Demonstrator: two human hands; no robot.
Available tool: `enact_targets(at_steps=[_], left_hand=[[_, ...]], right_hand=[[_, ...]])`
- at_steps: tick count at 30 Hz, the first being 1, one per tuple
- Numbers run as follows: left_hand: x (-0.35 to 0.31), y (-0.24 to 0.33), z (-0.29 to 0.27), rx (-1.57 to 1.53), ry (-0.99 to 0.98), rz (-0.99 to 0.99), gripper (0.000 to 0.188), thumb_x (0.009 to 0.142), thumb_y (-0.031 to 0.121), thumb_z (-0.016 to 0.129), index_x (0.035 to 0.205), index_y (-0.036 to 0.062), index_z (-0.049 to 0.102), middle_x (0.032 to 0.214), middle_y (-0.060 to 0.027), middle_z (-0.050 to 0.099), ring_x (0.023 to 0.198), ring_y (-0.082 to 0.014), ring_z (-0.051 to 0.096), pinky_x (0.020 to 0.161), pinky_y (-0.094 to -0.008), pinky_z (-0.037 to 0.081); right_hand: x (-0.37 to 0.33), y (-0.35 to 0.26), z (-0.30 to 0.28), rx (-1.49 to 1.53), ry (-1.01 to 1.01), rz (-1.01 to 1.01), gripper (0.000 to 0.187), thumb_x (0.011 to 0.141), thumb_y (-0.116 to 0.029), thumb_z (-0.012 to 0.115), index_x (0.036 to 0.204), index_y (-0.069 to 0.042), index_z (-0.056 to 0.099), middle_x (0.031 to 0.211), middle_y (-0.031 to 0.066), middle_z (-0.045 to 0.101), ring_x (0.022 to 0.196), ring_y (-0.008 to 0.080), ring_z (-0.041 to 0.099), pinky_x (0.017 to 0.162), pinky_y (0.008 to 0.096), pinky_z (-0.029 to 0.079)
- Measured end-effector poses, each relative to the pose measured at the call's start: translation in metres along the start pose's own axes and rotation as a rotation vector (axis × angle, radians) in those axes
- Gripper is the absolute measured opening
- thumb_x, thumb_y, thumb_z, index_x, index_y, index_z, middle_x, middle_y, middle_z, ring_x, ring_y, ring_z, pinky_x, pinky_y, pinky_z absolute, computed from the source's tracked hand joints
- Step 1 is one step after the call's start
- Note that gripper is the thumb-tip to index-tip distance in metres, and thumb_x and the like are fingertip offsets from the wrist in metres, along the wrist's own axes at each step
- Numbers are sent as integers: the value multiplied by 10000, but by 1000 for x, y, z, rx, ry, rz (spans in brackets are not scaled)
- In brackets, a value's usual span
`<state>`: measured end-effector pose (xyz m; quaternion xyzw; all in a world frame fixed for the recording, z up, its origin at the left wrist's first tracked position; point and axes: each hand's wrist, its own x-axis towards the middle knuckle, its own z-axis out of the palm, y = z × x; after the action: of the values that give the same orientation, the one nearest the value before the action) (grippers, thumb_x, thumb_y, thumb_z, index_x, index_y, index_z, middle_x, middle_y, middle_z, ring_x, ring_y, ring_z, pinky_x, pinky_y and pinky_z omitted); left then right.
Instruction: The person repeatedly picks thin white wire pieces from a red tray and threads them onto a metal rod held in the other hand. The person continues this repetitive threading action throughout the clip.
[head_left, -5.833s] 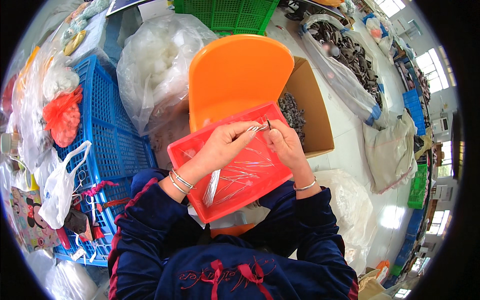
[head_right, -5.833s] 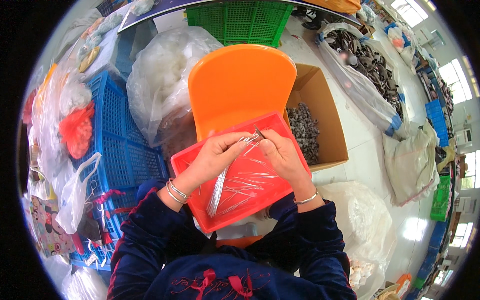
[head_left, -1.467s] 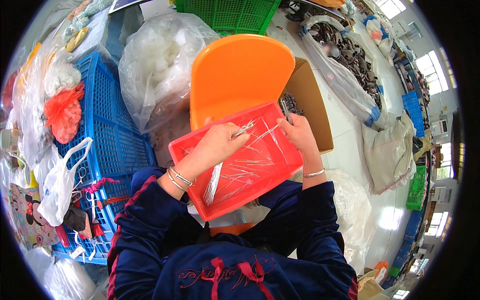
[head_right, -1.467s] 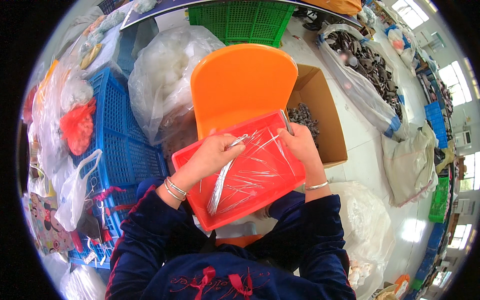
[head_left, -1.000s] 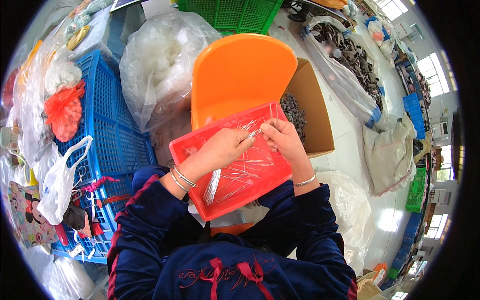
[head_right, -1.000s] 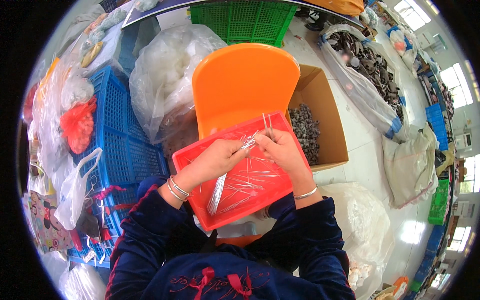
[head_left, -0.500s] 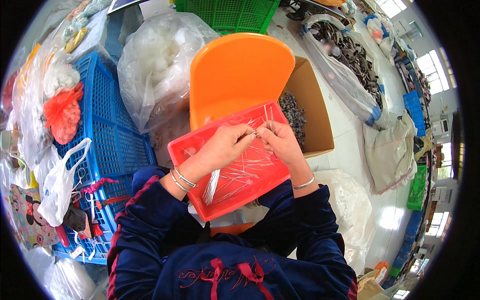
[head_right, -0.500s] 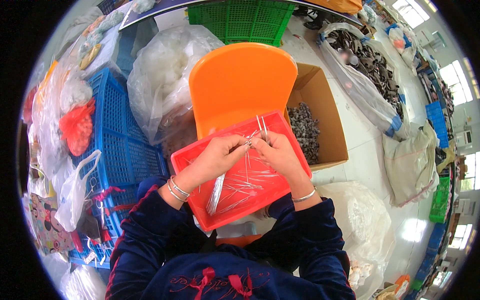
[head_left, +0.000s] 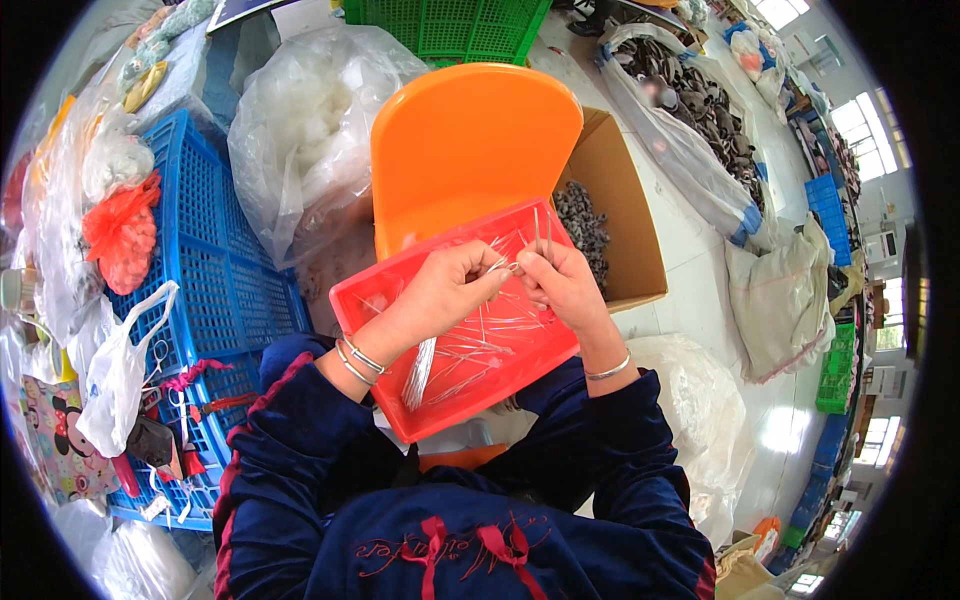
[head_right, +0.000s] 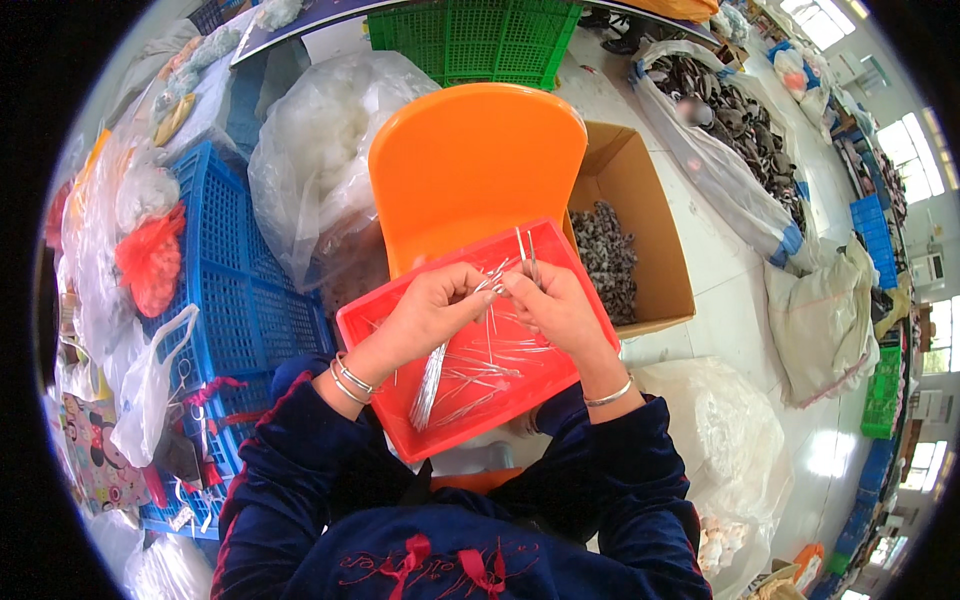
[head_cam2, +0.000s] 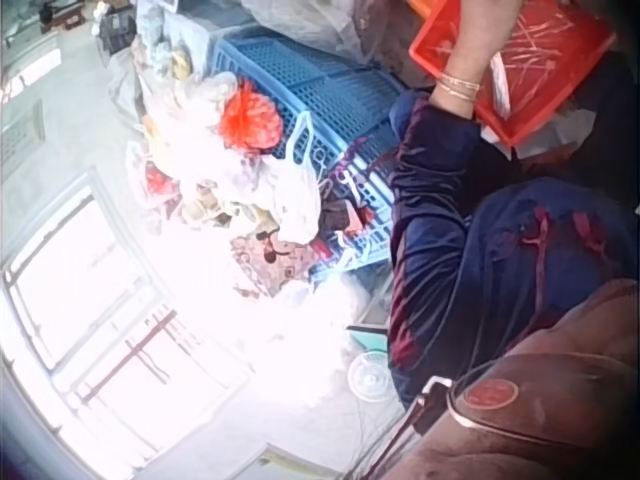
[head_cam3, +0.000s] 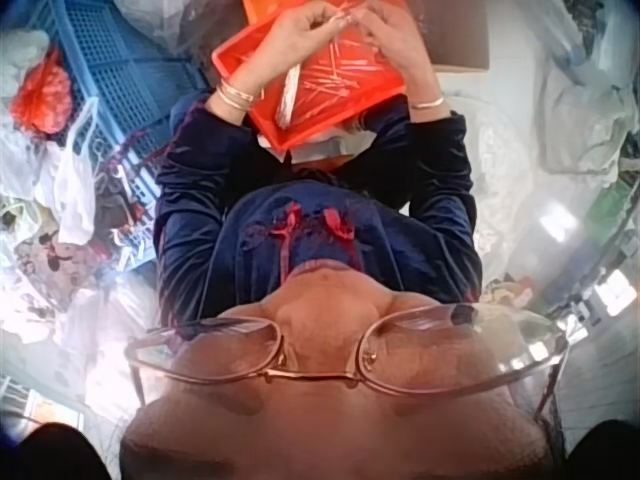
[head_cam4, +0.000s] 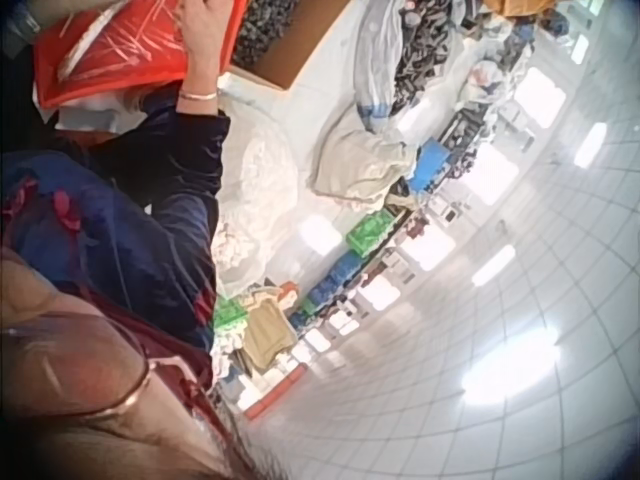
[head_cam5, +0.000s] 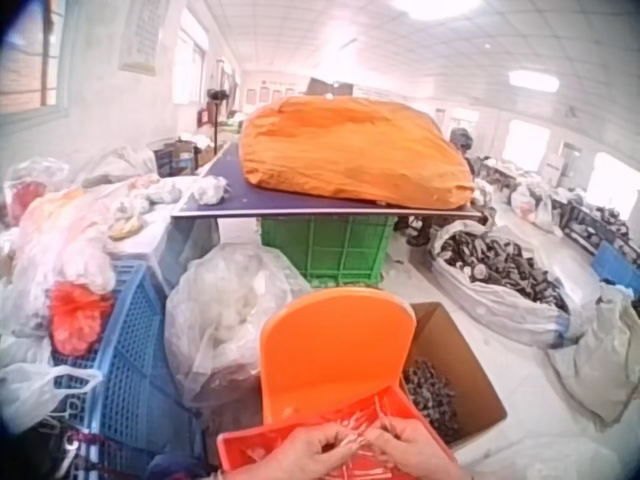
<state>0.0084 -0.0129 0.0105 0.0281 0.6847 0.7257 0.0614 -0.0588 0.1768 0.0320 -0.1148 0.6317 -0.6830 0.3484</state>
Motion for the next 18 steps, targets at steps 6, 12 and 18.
enact_targets(at_steps=[6,12,18], left_hand=[[1,7,-4,-62,33,18,150,965,150,584,953,8,630,703,45,526,639,-20,463,569,-187,383],[-3,13,-4,-47,47,25,143,954,141,596,957,4,637,696,56,513,634,-11,452,561,-182,373],[-6,18,-5,-19,46,52,123,942,133,605,923,18,645,674,91,460,611,4,385,531,-181,310]], right_hand=[[-5,-4,5,-298,-34,-168,285,1018,-246,471,964,12,581,756,24,522,648,87,474,587,240,411],[-2,6,2,-571,-88,-359,264,1010,-233,475,997,16,561,730,111,517,662,186,521,603,323,421],[-2,2,8,-668,-68,-406,267,994,-255,492,935,0,546,711,160,494,641,310,513,588,375,407]])
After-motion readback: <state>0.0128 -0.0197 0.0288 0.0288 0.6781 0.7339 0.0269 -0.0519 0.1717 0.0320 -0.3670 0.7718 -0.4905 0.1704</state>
